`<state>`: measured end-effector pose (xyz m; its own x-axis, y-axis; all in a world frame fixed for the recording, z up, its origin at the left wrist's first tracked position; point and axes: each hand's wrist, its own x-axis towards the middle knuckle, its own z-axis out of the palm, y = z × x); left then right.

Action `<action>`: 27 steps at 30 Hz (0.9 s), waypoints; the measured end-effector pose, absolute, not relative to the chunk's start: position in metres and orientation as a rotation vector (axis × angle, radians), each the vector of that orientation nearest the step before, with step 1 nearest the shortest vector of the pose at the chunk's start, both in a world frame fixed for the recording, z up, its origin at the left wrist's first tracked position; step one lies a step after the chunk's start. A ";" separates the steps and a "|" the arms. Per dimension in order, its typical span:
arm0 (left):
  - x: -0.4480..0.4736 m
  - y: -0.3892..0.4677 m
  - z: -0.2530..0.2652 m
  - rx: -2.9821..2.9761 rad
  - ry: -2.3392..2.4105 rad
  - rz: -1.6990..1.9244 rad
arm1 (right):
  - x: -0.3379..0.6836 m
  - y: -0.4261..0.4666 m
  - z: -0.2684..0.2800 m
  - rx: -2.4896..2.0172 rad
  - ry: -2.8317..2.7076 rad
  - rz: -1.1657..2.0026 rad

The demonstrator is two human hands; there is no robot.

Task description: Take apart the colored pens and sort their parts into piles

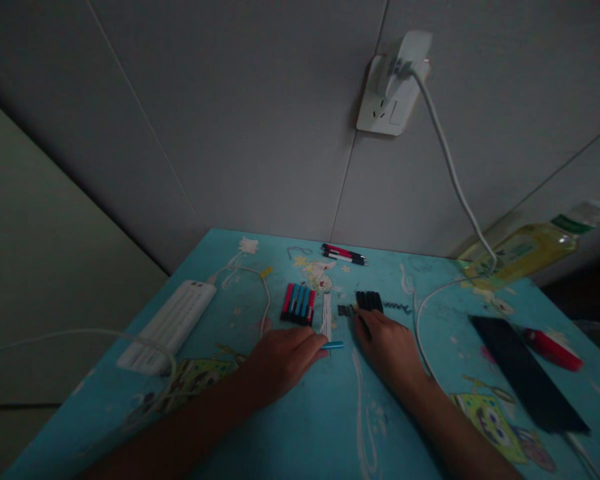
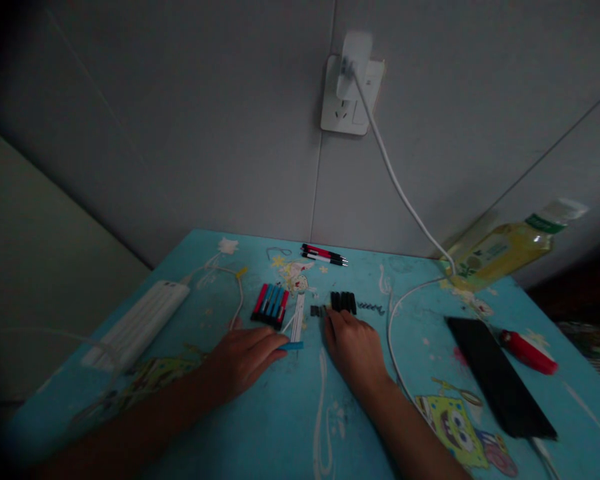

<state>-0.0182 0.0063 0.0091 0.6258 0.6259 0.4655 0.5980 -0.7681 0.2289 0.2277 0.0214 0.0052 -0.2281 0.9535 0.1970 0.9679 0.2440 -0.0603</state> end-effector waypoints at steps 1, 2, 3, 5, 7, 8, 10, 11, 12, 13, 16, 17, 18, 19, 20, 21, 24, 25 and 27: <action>-0.018 0.006 0.009 2.791 1.045 0.833 | 0.228 0.021 0.005 -1.812 -2.317 -0.099; -0.018 0.006 0.010 2.798 1.039 0.841 | 0.228 0.021 0.006 -1.810 -2.316 -0.095; -0.018 0.006 0.009 2.804 1.034 0.848 | 0.228 0.020 0.006 -1.811 -2.316 -0.098; -0.018 0.006 0.009 2.809 1.033 0.853 | 0.227 0.020 0.005 -1.830 -2.322 -0.117; -0.018 0.006 0.008 2.805 1.033 0.845 | 0.227 0.020 0.005 -1.846 -2.333 -0.133; -0.018 0.006 0.009 2.804 1.027 0.847 | 0.226 0.020 0.005 -1.843 -2.340 -0.133; -0.018 0.006 0.009 2.806 1.010 0.864 | 0.225 0.019 0.005 -1.815 -2.354 -0.113; -0.018 0.007 0.010 2.808 1.007 0.868 | 0.225 0.019 0.004 -1.794 -2.360 -0.099; -0.018 0.007 0.010 2.812 1.010 0.870 | 0.225 0.019 0.004 -1.777 -2.359 -0.088; -0.018 0.007 0.010 2.816 1.013 0.870 | 0.225 0.019 0.004 -1.764 -2.354 -0.076; -0.018 0.007 0.009 2.823 1.023 0.860 | 0.227 0.019 0.004 -1.741 -2.302 -0.015; -0.018 0.007 0.008 2.822 1.020 0.859 | 0.229 0.019 0.004 -1.730 -2.268 0.020; -0.018 0.007 0.008 2.819 1.016 0.857 | 0.231 0.019 0.003 -1.715 -2.224 0.065; -0.018 0.007 0.007 2.817 1.016 0.854 | 0.233 0.020 0.003 -1.699 -2.167 0.115; -0.018 0.007 0.007 2.816 1.017 0.851 | 0.235 0.020 0.003 -1.685 -2.099 0.170; -0.018 0.007 0.007 2.816 1.020 0.846 | 0.237 0.021 0.002 -1.676 -2.023 0.230; -0.018 0.006 0.007 2.811 1.027 0.833 | 0.242 0.021 0.003 -1.659 -1.802 0.424; -0.018 0.006 0.007 2.807 1.019 0.831 | 0.243 0.022 0.005 -1.647 -1.736 0.479; -0.018 0.006 0.008 2.804 1.005 0.834 | 0.243 0.022 0.009 -1.590 -1.610 0.602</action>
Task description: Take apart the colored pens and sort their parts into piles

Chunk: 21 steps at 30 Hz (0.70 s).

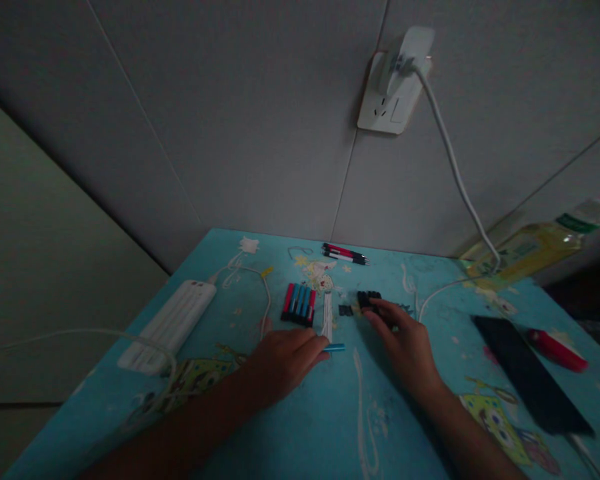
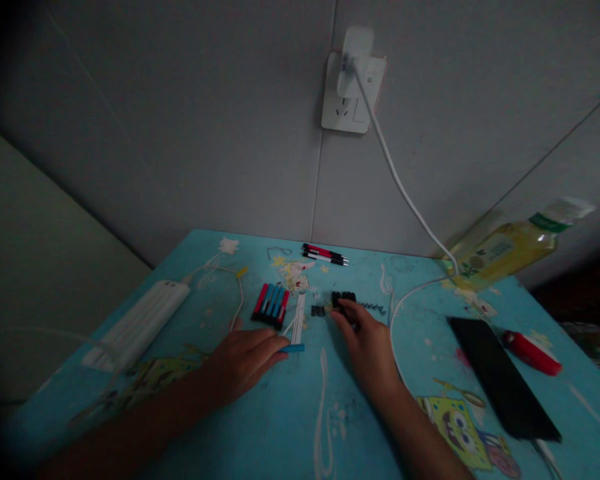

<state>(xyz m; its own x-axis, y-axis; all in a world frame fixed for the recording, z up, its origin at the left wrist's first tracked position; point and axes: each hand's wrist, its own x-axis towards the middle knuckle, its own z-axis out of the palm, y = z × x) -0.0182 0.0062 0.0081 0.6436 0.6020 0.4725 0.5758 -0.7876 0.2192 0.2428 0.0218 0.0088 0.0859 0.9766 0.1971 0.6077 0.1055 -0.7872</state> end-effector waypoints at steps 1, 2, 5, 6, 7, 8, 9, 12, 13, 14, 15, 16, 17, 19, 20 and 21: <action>-0.018 0.006 0.009 2.805 1.000 0.834 | 0.242 0.022 0.012 -1.546 -1.551 0.674; -0.018 0.006 0.009 2.806 0.998 0.835 | 0.242 0.022 0.014 -1.503 -1.501 0.749; -0.017 0.007 0.011 2.813 0.991 0.851 | 0.243 0.024 0.020 -1.434 -1.399 0.911; -0.017 0.007 0.011 2.815 0.984 0.862 | 0.244 0.024 0.020 -1.443 -1.374 0.921; -0.017 0.007 0.012 2.816 0.976 0.872 | 0.246 0.024 0.020 -1.462 -1.344 0.919; -0.017 0.007 0.013 2.817 0.969 0.880 | 0.248 0.025 0.020 -1.482 -1.309 0.916; -0.017 0.007 0.013 2.816 0.964 0.880 | 0.249 0.025 0.019 -1.498 -1.274 0.914; -0.017 0.007 0.013 2.810 0.954 0.870 | 0.252 0.025 0.018 -1.505 -1.222 0.895; -0.017 0.007 0.013 2.808 0.955 0.869 | 0.252 0.025 0.017 -1.499 -1.235 0.870; -0.017 0.007 0.013 2.807 0.954 0.870 | 0.252 0.025 0.017 -1.493 -1.267 0.831; -0.017 0.007 0.013 2.806 0.959 0.871 | 0.251 0.025 0.016 -1.493 -1.318 0.773; -0.017 0.006 0.013 2.805 0.967 0.869 | 0.251 0.026 0.014 -1.497 -1.392 0.699; -0.017 0.006 0.013 2.805 0.976 0.866 | 0.250 0.027 0.012 -1.499 -1.487 0.614; -0.017 0.006 0.013 2.811 0.979 0.866 | 0.250 0.030 0.006 -1.481 -1.713 0.433; -0.017 0.005 0.013 2.815 0.979 0.862 | 0.250 0.032 0.003 -1.464 -1.821 0.352; -0.017 0.005 0.013 2.818 0.978 0.854 | 0.250 0.033 0.000 -1.449 -1.914 0.289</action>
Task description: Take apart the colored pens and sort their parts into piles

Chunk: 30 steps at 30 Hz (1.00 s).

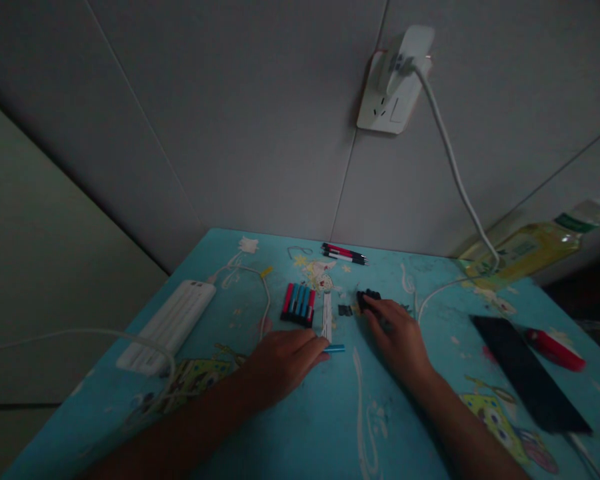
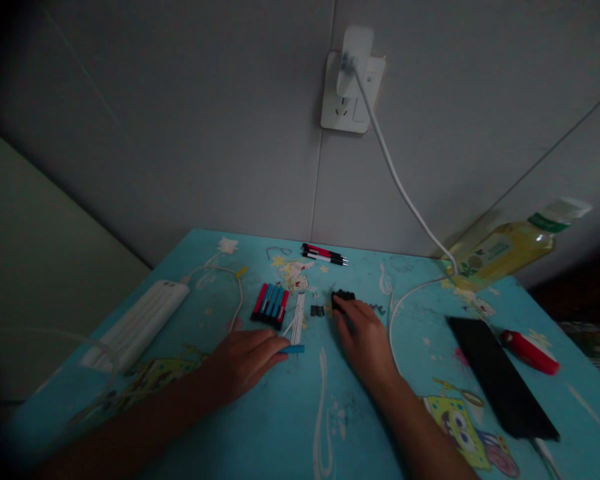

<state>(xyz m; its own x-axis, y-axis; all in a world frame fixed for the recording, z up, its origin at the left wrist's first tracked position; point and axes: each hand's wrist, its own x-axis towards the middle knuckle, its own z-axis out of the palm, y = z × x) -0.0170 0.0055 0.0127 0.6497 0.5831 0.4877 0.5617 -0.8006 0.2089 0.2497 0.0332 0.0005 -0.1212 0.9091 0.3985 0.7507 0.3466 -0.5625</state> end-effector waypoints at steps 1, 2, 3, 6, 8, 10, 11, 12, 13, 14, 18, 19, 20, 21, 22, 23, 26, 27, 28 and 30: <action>-0.017 0.006 0.012 2.822 0.973 0.846 | 0.249 0.035 -0.002 -1.441 -1.990 0.242; -0.017 0.006 0.012 2.824 0.974 0.833 | 0.249 0.036 -0.003 -1.441 -2.048 0.204; -0.017 0.006 0.012 2.825 0.979 0.818 | 0.248 0.037 -0.004 -1.444 -2.092 0.171; -0.017 0.006 0.010 2.827 0.993 0.805 | 0.245 0.041 -0.004 -1.448 -2.200 0.103; -0.017 0.005 0.009 2.827 0.997 0.799 | 0.244 0.042 -0.003 -1.444 -2.258 0.048; -0.017 0.005 0.008 2.831 0.995 0.795 | 0.243 0.044 -0.004 -1.441 -2.314 -0.009; -0.017 0.005 0.008 2.830 0.995 0.797 | 0.243 0.045 -0.004 -1.440 -2.336 -0.035; -0.017 0.005 0.007 2.828 0.992 0.801 | 0.243 0.046 -0.004 -1.441 -2.355 -0.053; -0.017 0.005 0.007 2.823 0.993 0.804 | 0.243 0.046 -0.004 -1.443 -2.368 -0.063; -0.017 0.005 0.007 2.820 0.992 0.802 | 0.243 0.046 -0.004 -1.447 -2.378 -0.067; -0.016 0.005 0.008 2.814 0.991 0.788 | 0.243 0.045 -0.003 -1.449 -2.381 -0.068; -0.016 0.005 0.009 2.815 0.991 0.786 | 0.243 0.045 -0.003 -1.447 -2.377 -0.073; -0.016 0.005 0.009 2.816 0.993 0.782 | 0.243 0.044 -0.003 -1.445 -2.374 -0.079; -0.016 0.005 0.010 2.815 0.998 0.779 | 0.243 0.044 -0.003 -1.445 -2.372 -0.086; -0.016 0.005 0.010 2.815 1.000 0.778 | 0.243 0.044 -0.004 -1.446 -2.374 -0.091; -0.016 0.005 0.010 2.813 0.997 0.780 | 0.243 0.044 -0.004 -1.445 -2.377 -0.094; -0.017 0.005 0.009 2.812 0.989 0.798 | 0.243 0.045 -0.005 -1.439 -2.385 -0.096; -0.017 0.005 0.008 2.816 0.989 0.795 | 0.243 0.045 -0.005 -1.443 -2.386 -0.097; -0.017 0.005 0.007 2.819 0.995 0.789 | 0.243 0.045 -0.005 -1.451 -2.387 -0.101; -0.017 0.006 0.007 2.824 1.003 0.782 | 0.244 0.044 -0.004 -1.480 -2.379 -0.120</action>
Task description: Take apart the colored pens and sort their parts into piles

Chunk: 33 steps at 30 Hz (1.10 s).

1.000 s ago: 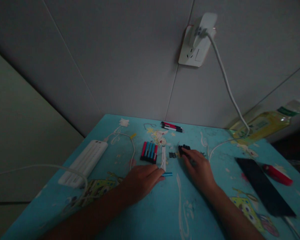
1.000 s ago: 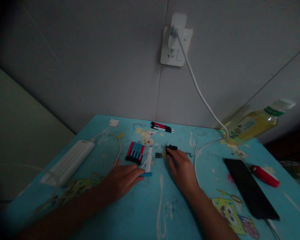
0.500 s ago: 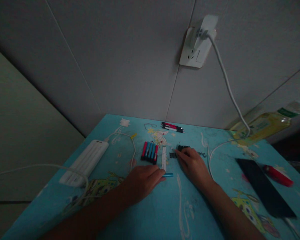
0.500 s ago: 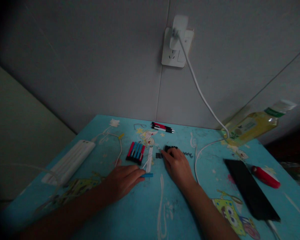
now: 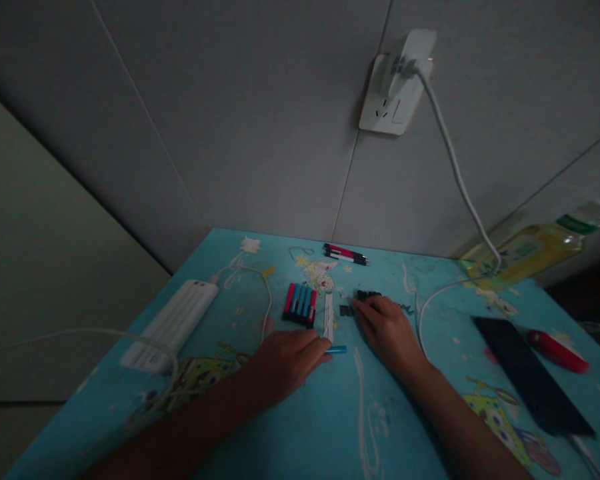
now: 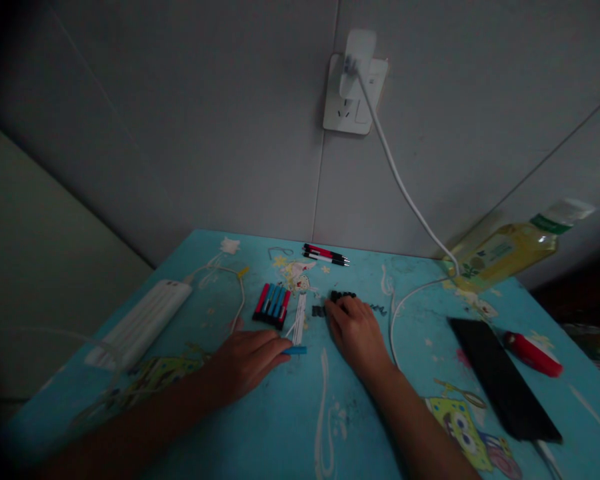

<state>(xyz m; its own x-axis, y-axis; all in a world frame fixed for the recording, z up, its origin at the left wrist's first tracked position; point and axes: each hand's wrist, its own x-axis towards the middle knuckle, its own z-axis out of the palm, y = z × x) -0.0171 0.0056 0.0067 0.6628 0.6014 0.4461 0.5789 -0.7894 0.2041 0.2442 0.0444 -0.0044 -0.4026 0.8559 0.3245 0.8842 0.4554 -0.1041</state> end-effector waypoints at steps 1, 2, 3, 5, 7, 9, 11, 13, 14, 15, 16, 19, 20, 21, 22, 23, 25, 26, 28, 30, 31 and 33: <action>-0.017 0.006 0.007 2.823 1.000 0.780 | 0.245 0.044 -0.004 -1.495 -2.371 -0.136; -0.017 0.006 0.007 2.822 0.996 0.783 | 0.245 0.044 -0.004 -1.509 -2.361 -0.156; -0.017 0.006 0.008 2.821 0.990 0.788 | 0.246 0.043 -0.003 -1.518 -2.349 -0.179; -0.016 0.006 0.009 2.821 0.974 0.813 | 0.247 0.043 -0.003 -1.530 -2.331 -0.222; -0.016 0.006 0.009 2.824 0.962 0.840 | 0.248 0.042 -0.003 -1.538 -2.321 -0.254; -0.016 0.006 0.009 2.825 0.957 0.846 | 0.248 0.042 -0.003 -1.546 -2.319 -0.267; -0.016 0.006 0.010 2.831 0.955 0.829 | 0.248 0.041 -0.003 -1.554 -2.322 -0.274; -0.016 0.006 0.010 2.834 0.968 0.810 | 0.248 0.041 -0.003 -1.563 -2.333 -0.280; -0.016 0.006 0.011 2.833 0.980 0.799 | 0.248 0.041 -0.003 -1.568 -2.340 -0.284; -0.017 0.005 0.011 2.832 0.986 0.794 | 0.248 0.041 -0.003 -1.570 -2.346 -0.286; -0.017 0.005 0.011 2.831 0.986 0.795 | 0.247 0.041 -0.003 -1.570 -2.353 -0.286; -0.017 0.006 0.012 2.832 0.969 0.818 | 0.247 0.041 -0.004 -1.562 -2.360 -0.276; -0.017 0.006 0.012 2.835 0.965 0.828 | 0.247 0.041 -0.004 -1.560 -2.361 -0.269; -0.017 0.006 0.012 2.837 0.963 0.834 | 0.247 0.041 -0.004 -1.561 -2.363 -0.263; -0.017 0.006 0.012 2.839 0.963 0.833 | 0.246 0.041 -0.003 -1.565 -2.364 -0.259; -0.017 0.006 0.012 2.841 0.960 0.832 | 0.246 0.041 -0.003 -1.570 -2.362 -0.259; -0.017 0.006 0.013 2.839 0.958 0.825 | 0.245 0.041 -0.002 -1.579 -2.360 -0.264; -0.017 0.006 0.013 2.838 0.961 0.821 | 0.245 0.041 -0.002 -1.584 -2.361 -0.268; -0.017 0.005 0.013 2.835 0.971 0.814 | 0.245 0.041 -0.003 -1.586 -2.366 -0.278; -0.017 0.005 0.013 2.834 0.979 0.812 | 0.245 0.041 -0.003 -1.586 -2.369 -0.293; -0.017 0.005 0.012 2.831 0.988 0.814 | 0.246 0.041 -0.003 -1.586 -2.367 -0.304; -0.017 0.005 0.011 2.826 0.992 0.823 | 0.246 0.041 -0.003 -1.595 -2.360 -0.325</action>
